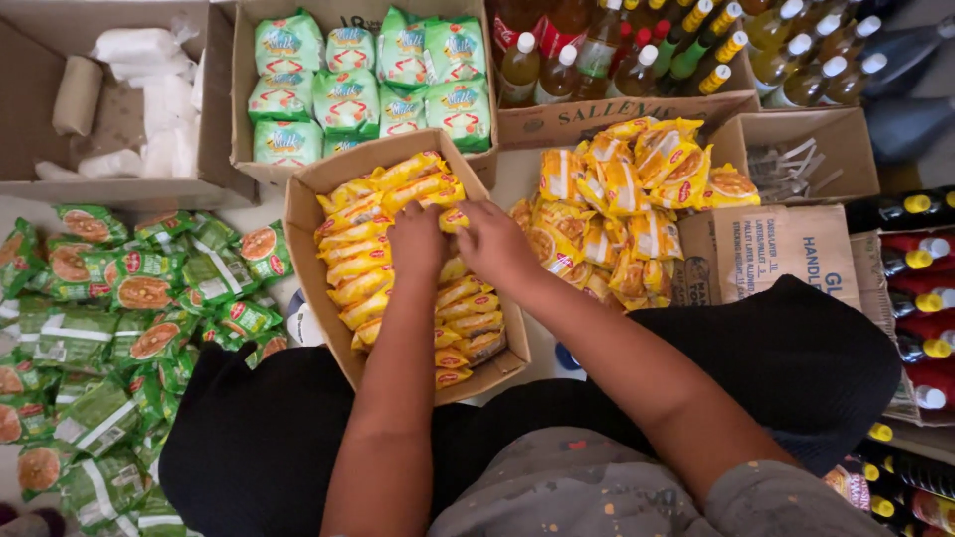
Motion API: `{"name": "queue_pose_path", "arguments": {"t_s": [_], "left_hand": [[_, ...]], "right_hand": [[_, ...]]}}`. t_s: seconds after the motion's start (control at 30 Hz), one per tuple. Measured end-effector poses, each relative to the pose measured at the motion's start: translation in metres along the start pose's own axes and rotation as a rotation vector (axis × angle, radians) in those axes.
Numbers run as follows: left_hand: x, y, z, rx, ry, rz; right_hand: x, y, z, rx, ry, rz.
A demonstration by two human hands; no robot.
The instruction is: Organizing and packing packets of instant noodles into cardboard boxes in a storage area.
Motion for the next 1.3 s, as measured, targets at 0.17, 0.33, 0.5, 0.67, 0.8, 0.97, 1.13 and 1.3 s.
{"name": "queue_pose_path", "arguments": {"t_s": [0.17,0.33,0.5,0.67,0.8,0.97,1.13,1.3], "left_hand": [[0.021,-0.004,-0.018,0.174,-0.113,0.135],[0.011,0.036,-0.007,0.254,-0.038,0.210],[0.005,0.055,-0.001,0.179,-0.013,0.263],[0.007,0.053,0.009,0.174,-0.027,0.308],[0.002,0.059,0.008,0.175,-0.016,0.302],[0.001,0.061,0.012,0.211,-0.014,0.314],[0.007,0.054,0.013,0.182,-0.040,0.295],[0.003,0.058,0.014,0.156,-0.042,0.263]], "right_hand": [[0.088,0.007,-0.054,0.333,0.383,0.523],[0.190,-0.035,-0.114,0.433,0.486,0.240],[0.296,0.007,-0.248,0.406,0.930,0.246],[0.293,0.057,-0.272,0.087,0.800,-0.067],[0.293,0.084,-0.276,0.009,0.758,-0.029],[0.262,0.078,-0.242,-0.086,0.786,0.182],[0.257,0.102,-0.256,-0.234,0.896,-0.012],[0.272,0.108,-0.280,-0.397,0.983,-0.070]]}}
Point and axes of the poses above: each hand's wrist, its own z-axis towards the middle knuckle, its own y-axis out of the palm, x = y × z, the point moved 3 cm from there along z, towards the middle knuckle, and after that the axes turned 15 degrees about -y, right-handed, at the moved point
